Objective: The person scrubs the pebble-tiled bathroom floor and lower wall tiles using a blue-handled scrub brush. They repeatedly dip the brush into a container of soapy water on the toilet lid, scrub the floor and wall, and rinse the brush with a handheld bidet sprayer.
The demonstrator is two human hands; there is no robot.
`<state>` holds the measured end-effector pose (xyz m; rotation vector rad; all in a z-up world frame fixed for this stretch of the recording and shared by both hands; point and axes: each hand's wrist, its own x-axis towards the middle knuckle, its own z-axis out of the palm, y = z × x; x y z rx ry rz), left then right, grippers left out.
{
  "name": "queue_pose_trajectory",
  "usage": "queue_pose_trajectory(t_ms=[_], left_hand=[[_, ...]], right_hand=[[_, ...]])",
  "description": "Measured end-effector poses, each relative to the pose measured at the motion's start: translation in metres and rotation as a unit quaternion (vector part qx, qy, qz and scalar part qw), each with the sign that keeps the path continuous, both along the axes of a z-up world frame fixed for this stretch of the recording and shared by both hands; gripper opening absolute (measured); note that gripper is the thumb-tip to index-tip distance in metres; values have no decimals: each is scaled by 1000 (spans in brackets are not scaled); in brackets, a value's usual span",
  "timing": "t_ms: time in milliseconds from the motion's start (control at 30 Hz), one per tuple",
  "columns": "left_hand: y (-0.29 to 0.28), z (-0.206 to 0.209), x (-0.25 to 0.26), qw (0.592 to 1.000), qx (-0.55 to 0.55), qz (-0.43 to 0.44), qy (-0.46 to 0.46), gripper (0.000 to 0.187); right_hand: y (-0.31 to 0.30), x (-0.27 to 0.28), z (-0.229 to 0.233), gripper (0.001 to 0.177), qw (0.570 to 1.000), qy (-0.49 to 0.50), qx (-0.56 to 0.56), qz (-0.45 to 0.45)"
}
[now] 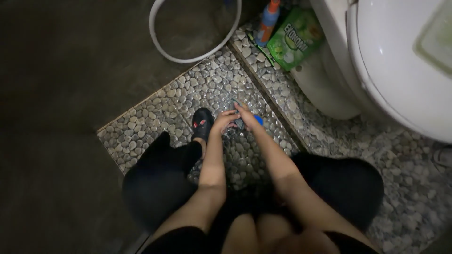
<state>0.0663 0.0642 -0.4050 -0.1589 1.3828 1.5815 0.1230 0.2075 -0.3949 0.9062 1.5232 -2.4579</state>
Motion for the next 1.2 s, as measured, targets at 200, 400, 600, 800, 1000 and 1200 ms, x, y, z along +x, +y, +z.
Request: queue_pose_trajectory(t_ms=[200,400,600,800,1000,1200], left_hand=[[-14,27,25,993,-34,-110,0,53],[-17,55,31,918,-348,-58,180,63],[-16,66,54,905,-355,-12,236,62],[-10,77,75,903,-356,-22,240,61],[-13,82,81,908,-342,-6,241,56],[-9,83,83,908,-335,17,249,53]], right_hand=[[-18,54,28,43,987,-81,-130,-46],[-39,104,55,48,986,-114,-20,-119],[-57,136,61,36,956,-88,224,-169],[-75,141,65,26,907,-164,331,-204],[-79,131,64,14,908,-142,337,-202],[-75,116,67,12,916,-99,306,-241]])
